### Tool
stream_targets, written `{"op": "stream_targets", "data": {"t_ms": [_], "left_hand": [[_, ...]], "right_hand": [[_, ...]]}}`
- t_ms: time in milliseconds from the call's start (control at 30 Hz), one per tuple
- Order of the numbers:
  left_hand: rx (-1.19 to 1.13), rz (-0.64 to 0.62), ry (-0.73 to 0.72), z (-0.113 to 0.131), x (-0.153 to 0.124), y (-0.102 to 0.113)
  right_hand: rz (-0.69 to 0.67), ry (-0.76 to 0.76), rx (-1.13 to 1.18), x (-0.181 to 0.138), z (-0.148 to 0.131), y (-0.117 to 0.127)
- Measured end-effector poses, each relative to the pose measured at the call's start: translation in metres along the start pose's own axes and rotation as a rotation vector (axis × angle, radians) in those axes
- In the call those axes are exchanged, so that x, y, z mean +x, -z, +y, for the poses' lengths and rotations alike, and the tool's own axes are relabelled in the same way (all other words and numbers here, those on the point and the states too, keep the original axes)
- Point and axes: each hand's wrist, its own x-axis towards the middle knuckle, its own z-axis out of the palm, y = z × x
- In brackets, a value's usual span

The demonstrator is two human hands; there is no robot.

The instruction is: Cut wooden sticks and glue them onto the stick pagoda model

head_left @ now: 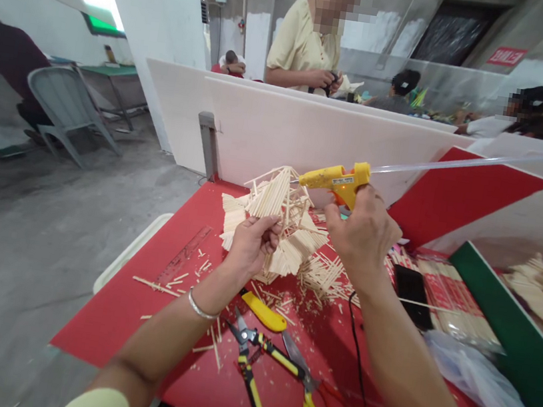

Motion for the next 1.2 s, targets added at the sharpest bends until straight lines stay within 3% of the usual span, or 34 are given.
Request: {"op": "stream_targets", "data": {"t_ms": [633,1200], "left_hand": [[-0.036,0.025,0.024,0.0027,0.0,-0.0001],[-0.029,-0.007,0.068,0.0023,0.0001,-0.002]], "right_hand": [[-0.036,-0.012,0.038,-0.0004,0.0004,-0.0006],[0.014,-0.001,0.032,0.0011,0.0033,0.003]]}}
